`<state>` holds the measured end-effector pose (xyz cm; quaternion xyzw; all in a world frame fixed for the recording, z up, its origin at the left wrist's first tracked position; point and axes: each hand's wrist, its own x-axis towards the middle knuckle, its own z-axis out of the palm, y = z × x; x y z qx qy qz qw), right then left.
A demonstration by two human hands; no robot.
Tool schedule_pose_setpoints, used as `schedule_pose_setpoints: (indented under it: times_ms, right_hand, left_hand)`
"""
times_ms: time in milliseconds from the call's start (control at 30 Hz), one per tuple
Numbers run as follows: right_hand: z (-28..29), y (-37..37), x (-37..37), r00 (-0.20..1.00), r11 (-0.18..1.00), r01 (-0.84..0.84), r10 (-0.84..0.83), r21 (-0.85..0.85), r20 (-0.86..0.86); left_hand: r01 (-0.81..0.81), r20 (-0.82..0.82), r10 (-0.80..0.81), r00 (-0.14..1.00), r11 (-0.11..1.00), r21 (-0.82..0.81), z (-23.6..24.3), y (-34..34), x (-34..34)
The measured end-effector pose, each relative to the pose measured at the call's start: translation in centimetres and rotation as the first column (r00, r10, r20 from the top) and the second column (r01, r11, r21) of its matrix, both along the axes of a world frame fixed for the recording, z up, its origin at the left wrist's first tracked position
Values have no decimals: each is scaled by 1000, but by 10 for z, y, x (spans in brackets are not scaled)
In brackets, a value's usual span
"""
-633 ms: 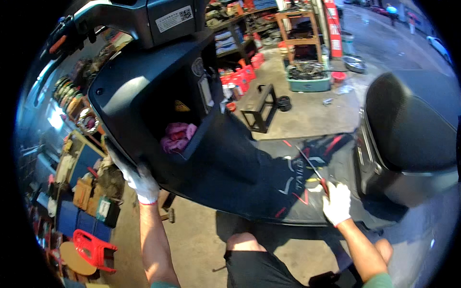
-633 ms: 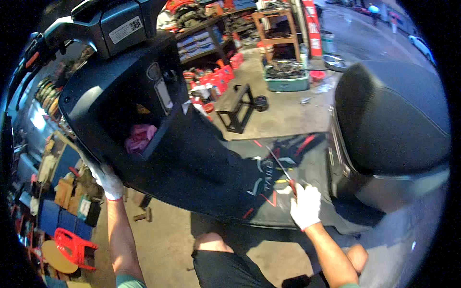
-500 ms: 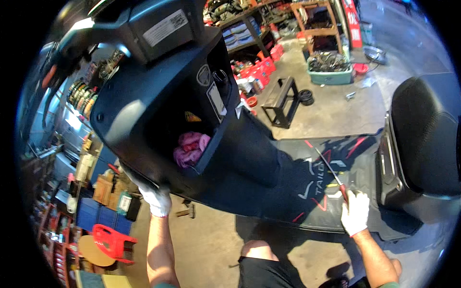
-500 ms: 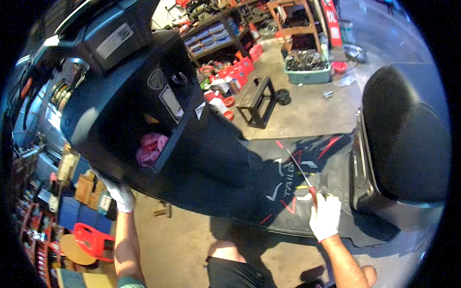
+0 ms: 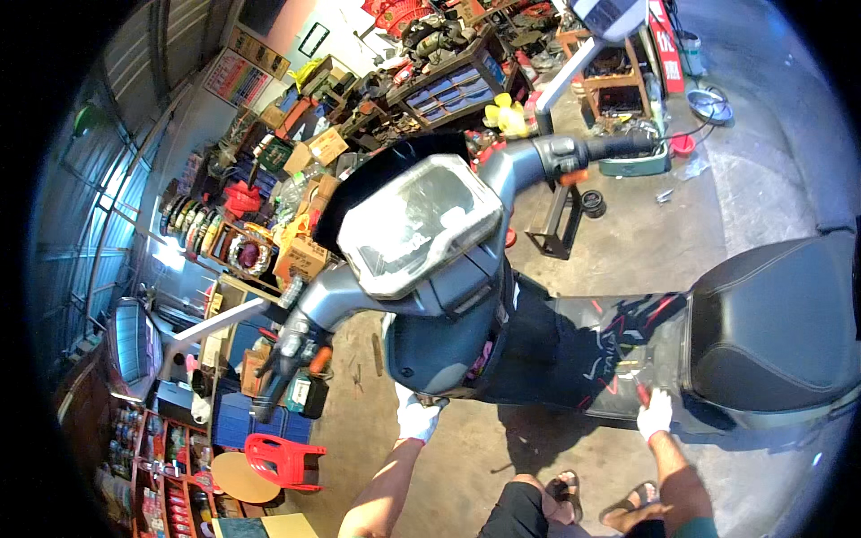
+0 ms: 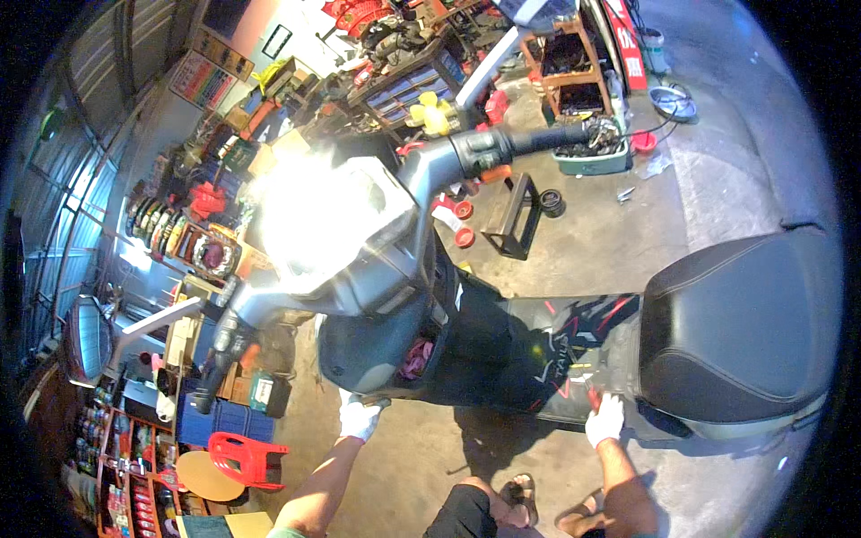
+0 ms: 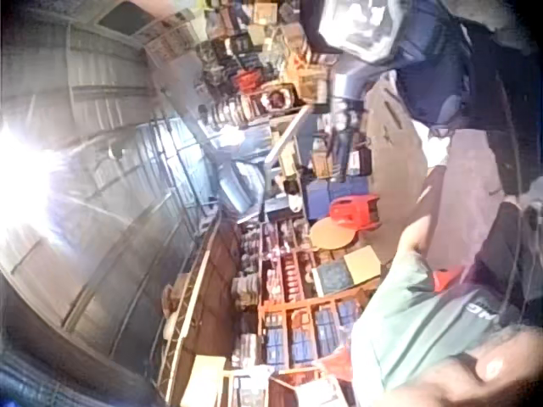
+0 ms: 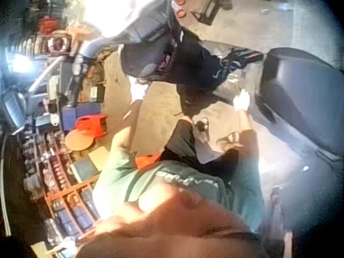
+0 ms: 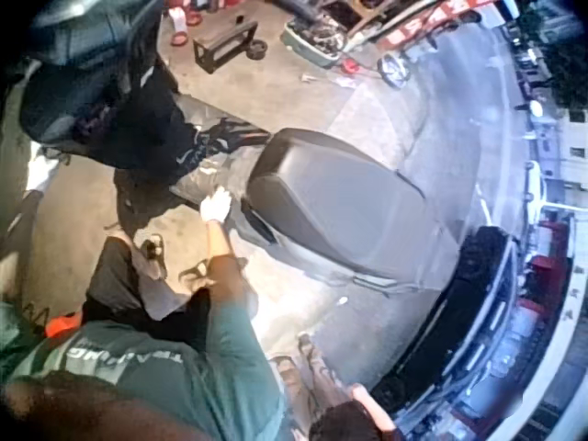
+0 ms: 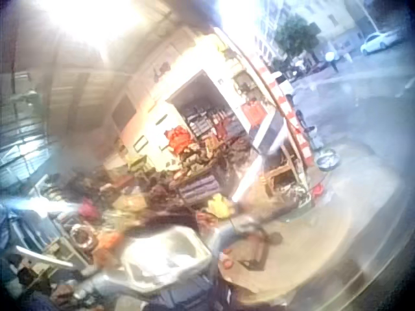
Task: The person uses a screwdriver to remove screws from the front fairing and footrest of a scooter, then detaches the plastic panel by hand and places screws into a yellow tray on the ground.
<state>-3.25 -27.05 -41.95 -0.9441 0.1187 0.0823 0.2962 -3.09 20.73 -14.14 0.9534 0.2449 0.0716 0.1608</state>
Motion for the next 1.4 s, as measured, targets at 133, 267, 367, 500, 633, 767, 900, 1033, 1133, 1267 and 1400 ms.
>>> schedule_pose_setpoints:
  times_ms: [133,267,367,500,633,767,900,1033,1133,1267,1400]
  right_hand:
    - [65,-25,-113,994,983,106,-101,146,-42]
    - [126,-58,-232,904,753,426,-369,502,-215]
    - [102,-83,-302,893,868,385,-265,314,-364]
    - [177,-52,-280,841,952,240,-105,192,-531]
    - [205,-16,-259,840,977,51,69,205,-538]
    - [196,14,-250,821,944,-256,327,211,-468]
    - [173,58,-213,740,824,-545,559,153,-373]
    - [255,201,-173,746,923,35,231,384,-624]
    - [239,282,-154,741,903,133,183,408,-647]
    - [273,394,-128,764,915,-130,338,382,-550]
    - [318,492,-89,832,874,-223,402,432,-382]
  left_hand:
    - [-28,-367,48,929,998,61,28,-29,-13]
    - [383,-572,-455,683,889,-251,44,-75,-64]
    - [247,-620,-554,556,822,-514,84,-132,-113]
    - [255,-534,-658,530,725,-640,72,-151,-199]
    - [82,-538,-482,692,792,-604,51,-109,-261]
    - [-207,-590,-199,783,810,-548,39,-23,-321]
    - [-216,-628,-184,756,835,-506,17,63,-315]
    - [-141,-471,-149,870,839,-525,-7,146,-311]
    - [-185,-494,-120,861,831,-525,-5,215,-283]
    - [-254,-524,-87,847,799,-544,-43,308,-280]
    - [-316,-416,63,907,754,-575,-54,394,-265]
